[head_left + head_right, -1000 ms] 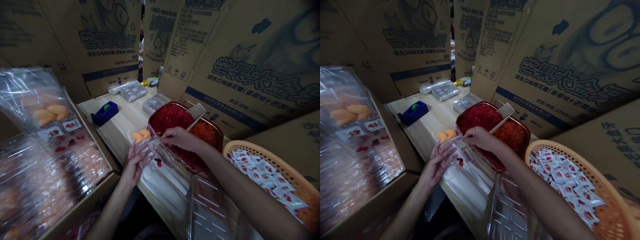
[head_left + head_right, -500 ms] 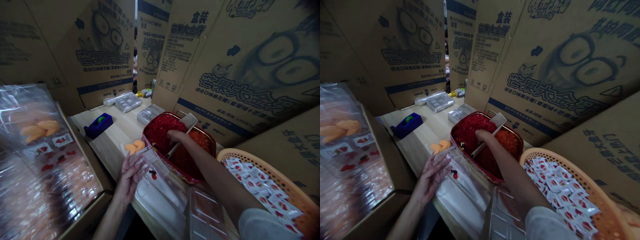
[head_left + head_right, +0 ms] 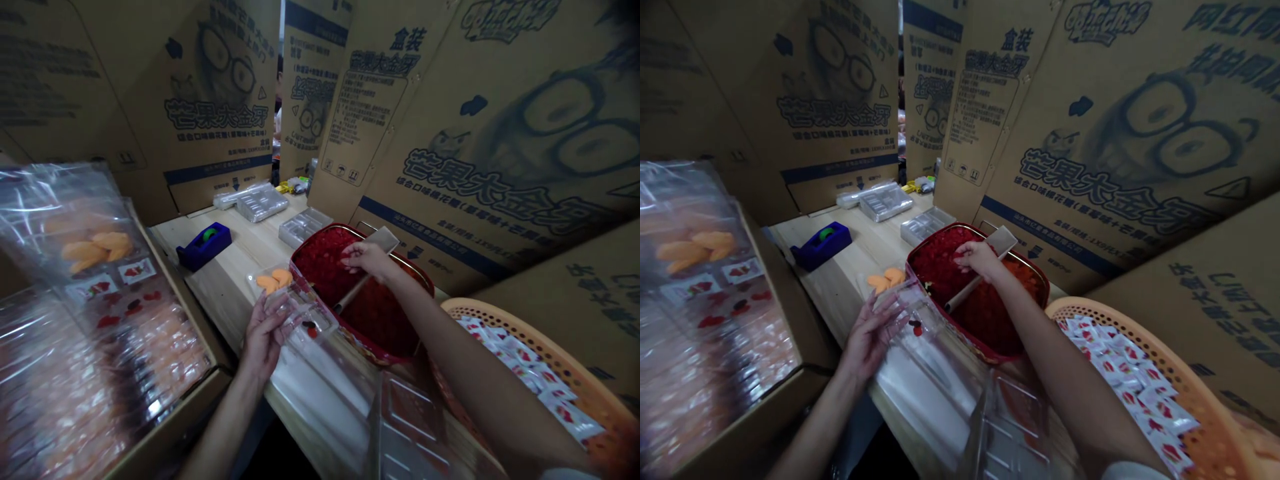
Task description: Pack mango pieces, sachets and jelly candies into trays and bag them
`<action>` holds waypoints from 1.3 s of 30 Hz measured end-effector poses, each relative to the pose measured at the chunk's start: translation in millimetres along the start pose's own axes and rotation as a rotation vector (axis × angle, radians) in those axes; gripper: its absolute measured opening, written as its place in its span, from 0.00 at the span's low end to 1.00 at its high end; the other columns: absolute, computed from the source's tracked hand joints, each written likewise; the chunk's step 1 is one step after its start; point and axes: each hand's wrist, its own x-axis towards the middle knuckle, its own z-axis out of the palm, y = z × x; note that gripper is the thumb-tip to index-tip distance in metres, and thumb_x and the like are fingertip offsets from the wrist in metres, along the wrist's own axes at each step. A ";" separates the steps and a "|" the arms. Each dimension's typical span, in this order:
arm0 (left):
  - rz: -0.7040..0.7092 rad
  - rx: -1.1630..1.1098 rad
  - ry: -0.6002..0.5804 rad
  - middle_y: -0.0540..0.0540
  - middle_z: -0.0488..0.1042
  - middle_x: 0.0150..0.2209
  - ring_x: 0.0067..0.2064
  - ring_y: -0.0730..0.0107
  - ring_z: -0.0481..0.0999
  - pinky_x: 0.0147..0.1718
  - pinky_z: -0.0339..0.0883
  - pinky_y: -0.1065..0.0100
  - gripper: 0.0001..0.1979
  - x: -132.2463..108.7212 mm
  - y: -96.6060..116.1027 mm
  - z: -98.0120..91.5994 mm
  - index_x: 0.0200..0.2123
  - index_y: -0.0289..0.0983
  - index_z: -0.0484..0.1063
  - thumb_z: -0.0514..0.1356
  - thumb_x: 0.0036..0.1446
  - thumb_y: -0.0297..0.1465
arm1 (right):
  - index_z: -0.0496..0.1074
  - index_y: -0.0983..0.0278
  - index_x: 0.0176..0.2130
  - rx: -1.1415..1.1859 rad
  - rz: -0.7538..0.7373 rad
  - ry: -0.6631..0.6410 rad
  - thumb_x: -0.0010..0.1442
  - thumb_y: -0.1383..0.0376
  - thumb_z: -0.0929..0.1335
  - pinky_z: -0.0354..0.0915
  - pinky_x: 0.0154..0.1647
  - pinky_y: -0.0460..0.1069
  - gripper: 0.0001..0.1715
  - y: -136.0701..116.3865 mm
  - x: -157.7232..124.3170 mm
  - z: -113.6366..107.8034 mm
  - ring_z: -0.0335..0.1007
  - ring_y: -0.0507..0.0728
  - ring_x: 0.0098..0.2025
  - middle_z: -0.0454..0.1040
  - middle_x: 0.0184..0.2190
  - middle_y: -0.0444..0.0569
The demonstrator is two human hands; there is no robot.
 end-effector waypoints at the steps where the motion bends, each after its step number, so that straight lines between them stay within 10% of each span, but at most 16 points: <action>1: 0.001 -0.002 0.002 0.44 0.71 0.45 0.40 0.65 0.75 0.42 0.68 0.54 0.28 0.2 0.1 0.8 0.49 0.43 0.58 0.60 0.45 0.18 | 0.65 0.65 0.31 0.085 -0.011 -0.050 0.49 0.72 0.67 0.66 0.26 0.43 0.07 -6.5 -12.2 0.7 0.67 0.48 0.24 0.68 0.20 0.40; 9: 0.000 0.018 0.000 0.44 0.71 0.46 0.38 0.66 0.75 0.37 0.69 0.61 0.28 1.5 0.0 4.1 0.48 0.42 0.57 0.60 0.44 0.17 | 0.68 0.67 0.27 0.389 -0.081 -0.499 0.39 0.67 0.71 0.58 0.22 0.41 0.11 -43.2 -93.2 51.6 0.60 0.45 0.21 0.68 0.20 0.39; 16: 0.013 0.042 0.012 0.44 0.71 0.46 0.36 0.68 0.74 0.34 0.69 0.65 0.29 2.3 -2.4 1.9 0.49 0.41 0.58 0.60 0.44 0.18 | 0.66 0.67 0.28 0.427 -0.042 -0.497 0.40 0.66 0.70 0.55 0.20 0.42 0.12 -44.6 -98.7 78.1 0.59 0.46 0.20 0.66 0.19 0.38; 27: -0.006 0.012 0.006 0.43 0.71 0.46 0.40 0.64 0.75 0.40 0.69 0.56 0.29 -1.8 0.2 2.1 0.49 0.42 0.57 0.59 0.44 0.17 | 0.65 0.65 0.26 0.191 0.003 -0.257 0.45 0.69 0.68 0.50 0.18 0.42 0.05 -38.3 -105.7 44.9 0.55 0.45 0.17 0.63 0.15 0.36; 39: -0.063 0.031 -0.040 0.44 0.72 0.47 0.42 0.62 0.75 0.42 0.69 0.56 0.29 -26.6 3.5 1.9 0.48 0.44 0.58 0.59 0.44 0.17 | 0.67 0.66 0.23 0.037 -0.074 -0.331 0.50 0.64 0.63 0.50 0.19 0.43 0.09 -17.6 -126.5 38.8 0.55 0.47 0.18 0.63 0.16 0.39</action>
